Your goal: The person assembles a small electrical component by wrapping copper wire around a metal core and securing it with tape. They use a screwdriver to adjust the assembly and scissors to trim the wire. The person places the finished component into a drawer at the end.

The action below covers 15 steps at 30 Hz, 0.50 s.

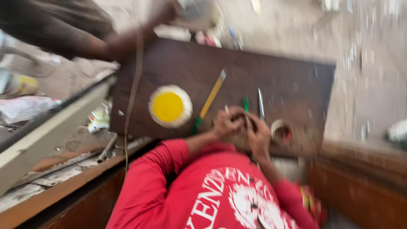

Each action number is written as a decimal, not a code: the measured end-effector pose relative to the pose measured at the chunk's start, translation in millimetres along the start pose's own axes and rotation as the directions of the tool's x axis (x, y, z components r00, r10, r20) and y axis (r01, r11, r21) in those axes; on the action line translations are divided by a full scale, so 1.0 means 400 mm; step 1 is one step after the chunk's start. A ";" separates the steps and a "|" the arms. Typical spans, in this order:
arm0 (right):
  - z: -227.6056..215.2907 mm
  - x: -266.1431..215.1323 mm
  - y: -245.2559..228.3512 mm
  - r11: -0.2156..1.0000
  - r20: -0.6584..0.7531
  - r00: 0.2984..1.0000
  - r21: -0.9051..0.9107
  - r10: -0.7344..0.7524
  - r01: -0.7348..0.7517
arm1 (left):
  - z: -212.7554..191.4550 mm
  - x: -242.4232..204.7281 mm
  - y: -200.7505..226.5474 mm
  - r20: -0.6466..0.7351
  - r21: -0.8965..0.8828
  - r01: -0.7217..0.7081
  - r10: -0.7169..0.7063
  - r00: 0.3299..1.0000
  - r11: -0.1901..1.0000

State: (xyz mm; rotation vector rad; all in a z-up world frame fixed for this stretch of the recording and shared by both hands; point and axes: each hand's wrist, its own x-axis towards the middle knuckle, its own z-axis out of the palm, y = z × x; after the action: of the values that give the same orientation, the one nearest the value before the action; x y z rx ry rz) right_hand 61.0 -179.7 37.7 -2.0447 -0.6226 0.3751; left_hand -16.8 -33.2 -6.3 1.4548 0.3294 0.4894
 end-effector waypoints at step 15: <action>0.012 -0.017 -0.026 0.851 0.101 0.860 -0.123 -0.501 0.510 | -0.135 -0.063 -0.073 0.156 0.214 0.119 -0.154 0.976 0.970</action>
State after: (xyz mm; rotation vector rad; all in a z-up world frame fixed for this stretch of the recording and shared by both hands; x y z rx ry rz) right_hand 50.2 -175.6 44.2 -1.9139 -1.2264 0.0823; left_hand -62.1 -0.7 -42.8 1.6478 0.3471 0.2204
